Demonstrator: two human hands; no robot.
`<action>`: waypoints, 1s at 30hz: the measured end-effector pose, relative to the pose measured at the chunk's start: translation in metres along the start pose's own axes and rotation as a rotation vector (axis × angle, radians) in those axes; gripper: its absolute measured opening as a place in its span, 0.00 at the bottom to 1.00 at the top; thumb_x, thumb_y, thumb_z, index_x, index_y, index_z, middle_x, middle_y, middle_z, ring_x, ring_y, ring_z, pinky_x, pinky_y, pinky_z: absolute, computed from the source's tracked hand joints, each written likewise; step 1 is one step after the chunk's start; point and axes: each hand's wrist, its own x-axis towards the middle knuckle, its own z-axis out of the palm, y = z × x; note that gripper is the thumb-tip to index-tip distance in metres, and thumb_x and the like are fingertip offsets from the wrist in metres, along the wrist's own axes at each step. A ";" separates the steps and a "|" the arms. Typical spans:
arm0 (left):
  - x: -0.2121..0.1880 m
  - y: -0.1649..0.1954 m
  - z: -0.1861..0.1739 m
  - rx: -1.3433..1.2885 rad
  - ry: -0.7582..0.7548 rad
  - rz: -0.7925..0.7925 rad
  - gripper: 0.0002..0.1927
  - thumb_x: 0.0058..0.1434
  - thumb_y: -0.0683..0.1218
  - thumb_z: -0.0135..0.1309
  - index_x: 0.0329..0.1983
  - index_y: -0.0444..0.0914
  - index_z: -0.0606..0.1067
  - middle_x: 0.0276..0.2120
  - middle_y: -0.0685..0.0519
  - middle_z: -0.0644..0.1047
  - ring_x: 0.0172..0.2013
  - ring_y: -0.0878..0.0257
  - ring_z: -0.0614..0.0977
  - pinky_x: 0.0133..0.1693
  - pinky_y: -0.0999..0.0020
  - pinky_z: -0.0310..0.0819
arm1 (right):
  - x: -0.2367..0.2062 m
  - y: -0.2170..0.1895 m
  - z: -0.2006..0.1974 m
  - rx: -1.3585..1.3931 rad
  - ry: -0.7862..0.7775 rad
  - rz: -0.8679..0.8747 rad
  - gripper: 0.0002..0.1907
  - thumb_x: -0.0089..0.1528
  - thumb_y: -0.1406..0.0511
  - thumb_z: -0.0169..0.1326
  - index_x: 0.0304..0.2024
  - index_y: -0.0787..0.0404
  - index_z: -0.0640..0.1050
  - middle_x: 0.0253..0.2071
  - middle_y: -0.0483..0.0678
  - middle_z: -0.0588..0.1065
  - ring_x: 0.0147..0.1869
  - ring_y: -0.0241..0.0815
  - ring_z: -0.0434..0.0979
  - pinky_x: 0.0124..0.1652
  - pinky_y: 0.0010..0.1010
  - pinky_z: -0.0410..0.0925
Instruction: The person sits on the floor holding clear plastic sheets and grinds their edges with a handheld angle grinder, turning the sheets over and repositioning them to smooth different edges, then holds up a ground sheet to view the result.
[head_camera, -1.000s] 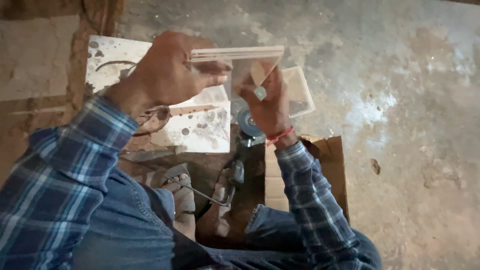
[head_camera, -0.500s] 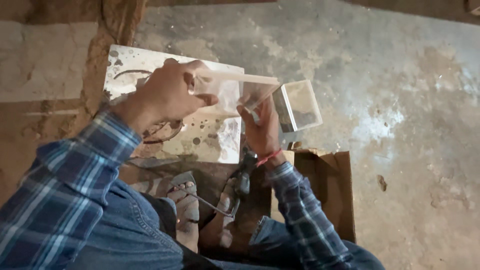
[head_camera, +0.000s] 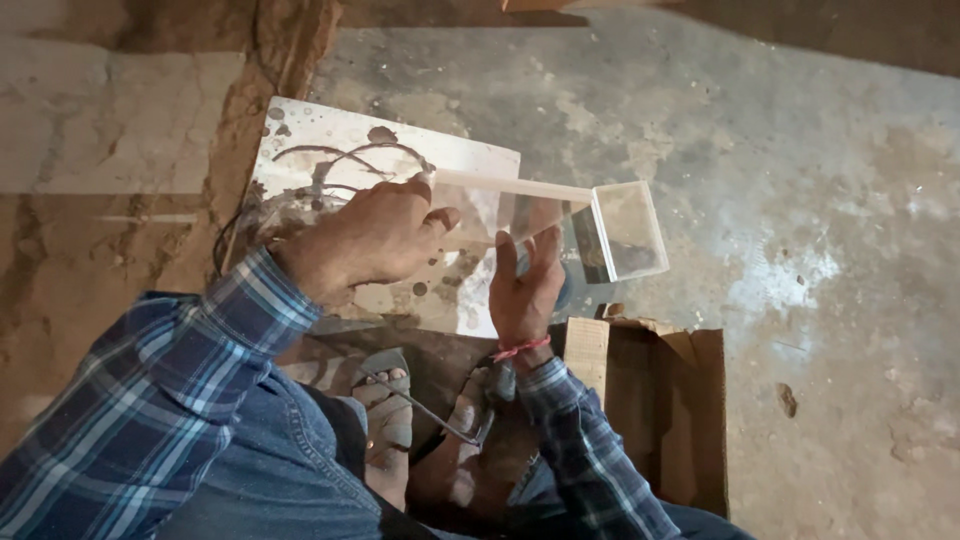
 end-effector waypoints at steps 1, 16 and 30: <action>0.000 -0.001 0.000 -0.022 -0.036 -0.026 0.33 0.73 0.59 0.37 0.60 0.23 0.66 0.38 0.33 0.79 0.40 0.43 0.85 0.44 0.48 0.80 | 0.001 0.000 0.000 0.009 -0.002 0.019 0.19 0.68 0.70 0.53 0.61 0.71 0.68 0.54 0.57 0.77 0.59 0.46 0.78 0.62 0.41 0.71; -0.020 0.011 -0.026 -0.107 0.412 0.438 0.06 0.56 0.43 0.63 0.36 0.38 0.85 0.22 0.47 0.81 0.22 0.61 0.80 0.27 0.62 0.72 | 0.027 0.026 -0.041 0.129 -0.309 0.135 0.18 0.66 0.73 0.56 0.58 0.69 0.71 0.53 0.52 0.78 0.61 0.42 0.77 0.58 0.34 0.71; -0.015 0.000 -0.025 -0.145 0.416 0.478 0.13 0.58 0.41 0.59 0.46 0.33 0.81 0.35 0.41 0.84 0.32 0.61 0.87 0.35 0.64 0.82 | 0.023 0.025 -0.035 -0.135 -0.248 -0.039 0.21 0.66 0.70 0.53 0.62 0.66 0.68 0.49 0.57 0.81 0.55 0.50 0.84 0.49 0.38 0.76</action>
